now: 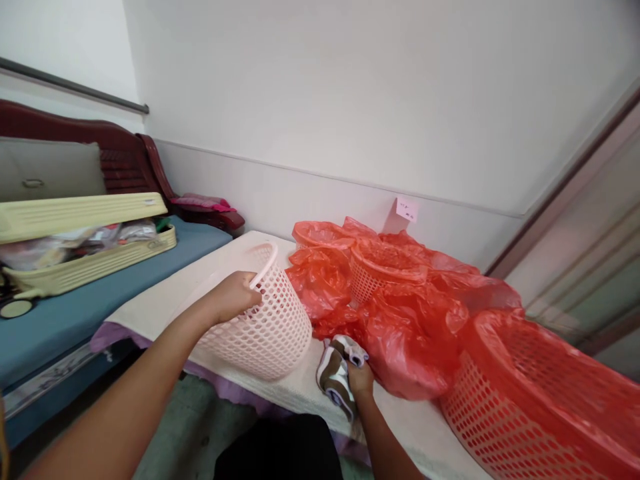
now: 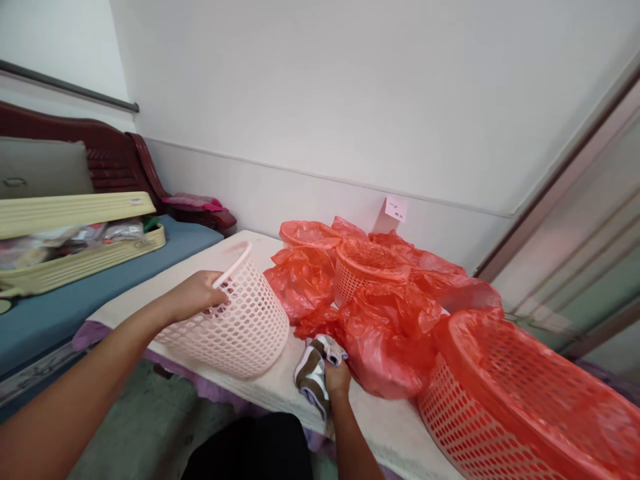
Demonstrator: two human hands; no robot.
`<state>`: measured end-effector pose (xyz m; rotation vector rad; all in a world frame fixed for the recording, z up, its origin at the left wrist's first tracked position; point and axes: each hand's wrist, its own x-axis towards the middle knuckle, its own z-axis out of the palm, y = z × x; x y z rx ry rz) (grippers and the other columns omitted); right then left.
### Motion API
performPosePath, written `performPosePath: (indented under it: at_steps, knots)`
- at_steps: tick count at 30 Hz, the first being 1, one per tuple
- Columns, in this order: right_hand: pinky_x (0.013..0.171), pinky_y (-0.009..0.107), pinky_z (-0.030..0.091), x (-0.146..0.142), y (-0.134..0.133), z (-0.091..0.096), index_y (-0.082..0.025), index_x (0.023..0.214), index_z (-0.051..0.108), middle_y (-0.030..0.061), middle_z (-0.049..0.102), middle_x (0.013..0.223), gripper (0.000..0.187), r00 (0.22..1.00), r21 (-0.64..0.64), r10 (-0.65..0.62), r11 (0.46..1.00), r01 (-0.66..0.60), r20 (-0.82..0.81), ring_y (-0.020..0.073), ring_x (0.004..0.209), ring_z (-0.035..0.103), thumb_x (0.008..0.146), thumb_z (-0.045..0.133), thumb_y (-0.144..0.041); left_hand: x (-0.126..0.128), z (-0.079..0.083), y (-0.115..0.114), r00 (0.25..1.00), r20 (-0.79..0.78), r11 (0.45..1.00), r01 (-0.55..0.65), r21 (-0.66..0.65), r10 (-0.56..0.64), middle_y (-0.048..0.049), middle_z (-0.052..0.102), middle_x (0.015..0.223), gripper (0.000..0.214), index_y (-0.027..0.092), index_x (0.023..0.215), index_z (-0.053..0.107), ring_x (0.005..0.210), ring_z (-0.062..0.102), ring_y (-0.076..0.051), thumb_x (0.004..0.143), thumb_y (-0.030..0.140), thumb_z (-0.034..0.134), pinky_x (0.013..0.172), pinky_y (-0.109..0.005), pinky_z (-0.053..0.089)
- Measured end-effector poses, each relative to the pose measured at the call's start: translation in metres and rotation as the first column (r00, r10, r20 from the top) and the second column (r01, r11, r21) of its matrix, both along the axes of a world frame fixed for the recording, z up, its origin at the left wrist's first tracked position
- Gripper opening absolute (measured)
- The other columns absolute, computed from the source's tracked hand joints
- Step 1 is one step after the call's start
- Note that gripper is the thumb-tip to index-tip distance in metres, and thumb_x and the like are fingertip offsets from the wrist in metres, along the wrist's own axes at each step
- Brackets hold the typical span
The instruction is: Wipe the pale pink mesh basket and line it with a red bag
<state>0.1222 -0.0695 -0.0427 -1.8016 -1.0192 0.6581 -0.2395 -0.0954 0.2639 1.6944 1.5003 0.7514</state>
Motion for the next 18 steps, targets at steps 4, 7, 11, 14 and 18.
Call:
performPosePath:
  at_steps: [4, 7, 11, 14, 18]
  knots:
    - [0.080, 0.041, 0.053, 0.000, -0.004, -0.001, -0.013, 0.089, 0.075, 0.0128, 0.078, 0.087, 0.044, 1.000, 0.078, 0.021, 0.997, -0.021, -0.005, 0.0353, 0.090, 0.071, 0.061, 0.068, -0.045, 0.000, 0.004, 0.002, 1.000, 0.010, 1.000, -0.020, -0.018, 0.020, 0.0004, 0.058, 0.064, 0.021, 0.017, 0.076, 0.058, 0.056, 0.054, -0.016, 0.057, 0.025, 0.056, 0.049, -0.026, 0.039]
    - [0.084, 0.042, 0.054, 0.000, -0.007, -0.001, -0.011, 0.094, 0.076, 0.0149, 0.078, 0.094, 0.053, 0.999, 0.128, 0.046, 0.991, -0.044, -0.018, 0.0365, 0.093, 0.071, 0.059, 0.065, -0.049, 0.001, 0.005, 0.007, 0.999, 0.005, 0.999, -0.040, -0.027, 0.040, 0.0008, 0.058, 0.063, 0.023, 0.017, 0.077, 0.059, 0.056, 0.054, -0.016, 0.057, 0.027, 0.057, 0.050, -0.026, 0.041]
    - [0.081, 0.039, 0.056, -0.002, -0.011, 0.000, -0.011, 0.098, 0.075, 0.0146, 0.078, 0.094, 0.055, 0.997, 0.159, 0.067, 0.985, -0.062, -0.024, 0.0347, 0.091, 0.072, 0.059, 0.066, -0.049, 0.005, 0.006, 0.014, 0.998, -0.012, 0.998, -0.060, -0.038, 0.059, -0.0003, 0.060, 0.064, 0.026, 0.016, 0.078, 0.060, 0.057, 0.056, -0.017, 0.056, 0.029, 0.059, 0.051, -0.028, 0.042]
    - [0.077, 0.038, 0.056, -0.003, -0.013, 0.000, -0.011, 0.098, 0.075, 0.0147, 0.078, 0.090, 0.053, 0.997, 0.167, 0.078, 0.983, -0.074, -0.020, 0.0340, 0.089, 0.072, 0.061, 0.066, -0.048, 0.010, 0.007, 0.016, 0.997, -0.033, 0.997, -0.065, -0.042, 0.064, -0.0010, 0.060, 0.063, 0.026, 0.016, 0.079, 0.060, 0.057, 0.056, -0.018, 0.056, 0.029, 0.060, 0.051, -0.028, 0.041]
    - [0.077, 0.039, 0.055, -0.003, -0.015, 0.000, -0.010, 0.100, 0.075, 0.0161, 0.077, 0.092, 0.053, 0.993, 0.174, 0.118, 0.978, -0.112, -0.021, 0.0346, 0.089, 0.072, 0.063, 0.062, -0.046, 0.020, 0.010, 0.016, 0.997, -0.046, 0.997, -0.070, -0.045, 0.068, -0.0003, 0.062, 0.065, 0.024, 0.016, 0.079, 0.062, 0.058, 0.057, -0.017, 0.060, 0.030, 0.058, 0.053, -0.027, 0.042]
